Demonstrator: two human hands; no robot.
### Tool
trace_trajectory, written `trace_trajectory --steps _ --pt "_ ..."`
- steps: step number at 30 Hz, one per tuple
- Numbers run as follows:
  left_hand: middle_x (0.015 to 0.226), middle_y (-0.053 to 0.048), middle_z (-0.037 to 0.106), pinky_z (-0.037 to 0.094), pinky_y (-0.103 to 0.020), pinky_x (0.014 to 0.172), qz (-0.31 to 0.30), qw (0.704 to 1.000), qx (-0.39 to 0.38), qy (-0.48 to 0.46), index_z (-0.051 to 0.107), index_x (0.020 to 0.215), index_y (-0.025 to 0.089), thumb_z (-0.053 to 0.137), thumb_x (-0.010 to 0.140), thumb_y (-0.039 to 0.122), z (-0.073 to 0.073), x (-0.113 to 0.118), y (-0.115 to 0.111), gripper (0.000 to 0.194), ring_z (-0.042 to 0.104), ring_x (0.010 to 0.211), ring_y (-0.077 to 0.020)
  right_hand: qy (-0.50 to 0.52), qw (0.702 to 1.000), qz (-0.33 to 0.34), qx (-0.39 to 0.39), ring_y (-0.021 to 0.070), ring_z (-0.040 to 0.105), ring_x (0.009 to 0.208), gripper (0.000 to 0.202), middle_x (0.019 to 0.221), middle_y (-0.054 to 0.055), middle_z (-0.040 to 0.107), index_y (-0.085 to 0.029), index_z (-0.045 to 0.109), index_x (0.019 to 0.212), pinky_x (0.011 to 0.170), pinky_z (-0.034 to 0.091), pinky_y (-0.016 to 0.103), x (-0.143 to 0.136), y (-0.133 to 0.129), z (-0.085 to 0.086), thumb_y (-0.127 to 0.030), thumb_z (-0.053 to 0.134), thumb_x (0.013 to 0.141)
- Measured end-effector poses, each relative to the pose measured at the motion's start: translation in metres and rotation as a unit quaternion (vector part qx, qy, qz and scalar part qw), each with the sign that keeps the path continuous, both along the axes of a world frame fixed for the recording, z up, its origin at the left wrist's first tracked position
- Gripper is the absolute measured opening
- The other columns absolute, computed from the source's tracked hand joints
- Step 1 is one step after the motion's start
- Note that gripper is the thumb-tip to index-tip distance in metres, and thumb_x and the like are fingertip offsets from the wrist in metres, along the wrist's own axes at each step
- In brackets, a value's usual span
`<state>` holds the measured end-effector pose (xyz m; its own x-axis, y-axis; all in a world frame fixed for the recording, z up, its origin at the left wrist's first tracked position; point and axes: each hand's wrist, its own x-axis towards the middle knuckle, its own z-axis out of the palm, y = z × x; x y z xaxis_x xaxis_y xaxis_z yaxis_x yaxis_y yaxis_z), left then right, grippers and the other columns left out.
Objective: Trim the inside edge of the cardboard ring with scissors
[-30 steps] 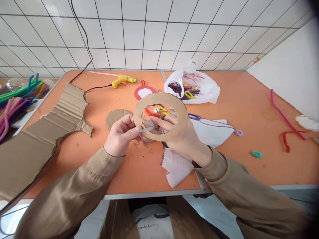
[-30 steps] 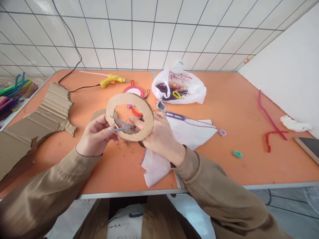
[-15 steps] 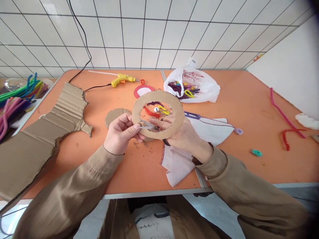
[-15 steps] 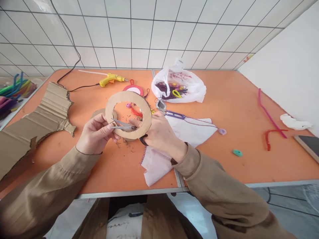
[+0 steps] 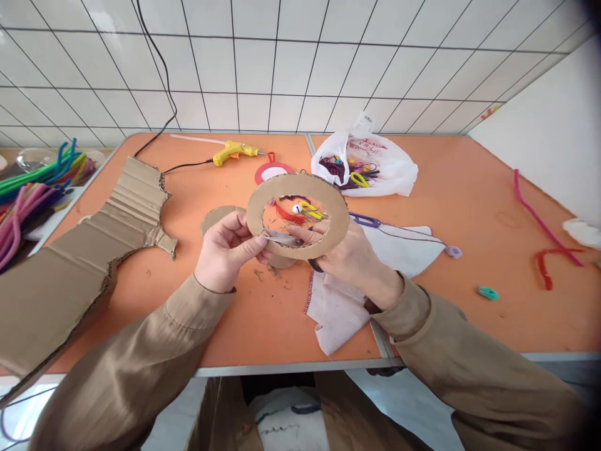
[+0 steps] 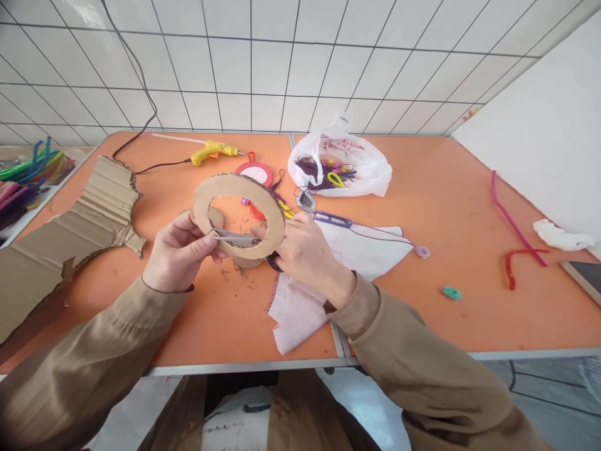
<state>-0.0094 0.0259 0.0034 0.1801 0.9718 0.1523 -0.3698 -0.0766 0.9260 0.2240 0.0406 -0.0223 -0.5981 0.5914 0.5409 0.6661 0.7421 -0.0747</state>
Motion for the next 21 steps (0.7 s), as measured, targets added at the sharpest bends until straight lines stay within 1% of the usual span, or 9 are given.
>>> trace_trajectory --steps 3,6,8,11,14,18,21 --pt "0.063 -0.001 0.073 0.057 -0.021 0.046 0.005 1.0 0.003 0.008 0.062 0.072 0.016 0.093 0.067 0.035 0.0 0.0 0.0 0.037 0.068 0.05 -0.013 0.01 1.0 0.009 0.007 0.0249 0.072 0.093 0.054 0.092 0.001 0.078 -0.032 0.067 0.133 0.087 0.054 0.045 0.001 0.002 -0.002 -0.004 0.056 0.088" --pt "0.063 -0.001 0.072 0.057 -0.022 0.046 0.013 1.0 -0.004 0.014 0.062 0.071 0.016 0.093 0.066 0.034 0.001 0.001 -0.001 0.036 0.068 0.05 -0.0136 0.029 0.999 0.005 0.041 0.0235 0.071 0.088 0.048 0.088 0.001 0.077 -0.031 0.071 0.125 0.083 0.052 0.043 -0.001 0.002 -0.003 -0.005 0.054 0.089" --pt "0.062 -0.001 0.072 0.057 -0.023 0.046 0.021 1.0 -0.005 0.018 0.062 0.071 0.017 0.093 0.066 0.035 0.001 0.001 -0.002 0.036 0.068 0.049 -0.014 0.035 0.998 -0.001 0.055 0.0233 0.07 0.082 0.042 0.084 0.001 0.075 -0.031 0.075 0.117 0.078 0.05 0.042 -0.004 0.001 -0.004 -0.007 0.055 0.089" --pt "0.06 -0.001 0.071 0.057 -0.024 0.045 0.031 0.999 -0.007 0.021 0.061 0.07 0.017 0.093 0.064 0.035 0.001 0.001 -0.003 0.037 0.068 0.049 -0.015 0.021 0.999 -0.002 0.039 0.0224 0.066 0.074 0.032 0.075 0.001 0.071 -0.031 0.078 0.098 0.073 0.046 0.041 -0.006 -0.001 -0.003 -0.009 0.058 0.089" --pt "0.06 0.0 0.071 0.057 -0.024 0.044 0.036 0.999 -0.015 0.018 0.062 0.069 0.017 0.093 0.062 0.033 0.002 0.001 -0.004 0.036 0.068 0.048 -0.0156 0.017 0.999 -0.002 0.039 0.02 0.061 0.067 0.026 0.07 0.001 0.068 -0.029 0.076 0.082 0.069 0.042 0.039 -0.008 -0.002 -0.001 -0.012 0.058 0.092" --pt "0.057 0.0 0.07 0.057 -0.024 0.044 0.036 0.999 -0.032 0.007 0.062 0.067 0.017 0.093 0.061 0.03 0.004 0.001 -0.004 0.034 0.067 0.047 -0.0155 0.011 0.998 0.005 0.061 0.0179 0.059 0.066 0.022 0.072 0.001 0.07 -0.024 0.072 0.078 0.067 0.041 0.037 -0.01 -0.004 0.003 -0.017 0.06 0.095" --pt "0.056 0.0 0.069 0.056 -0.023 0.043 0.029 0.999 -0.044 -0.005 0.062 0.065 0.016 0.094 0.059 0.028 0.006 0.001 -0.004 0.035 0.067 0.046 -0.0151 0.012 0.997 0.019 0.069 0.0177 0.056 0.066 0.024 0.071 0.001 0.068 -0.023 0.07 0.075 0.067 0.042 0.036 -0.012 -0.004 0.004 -0.019 0.059 0.097"
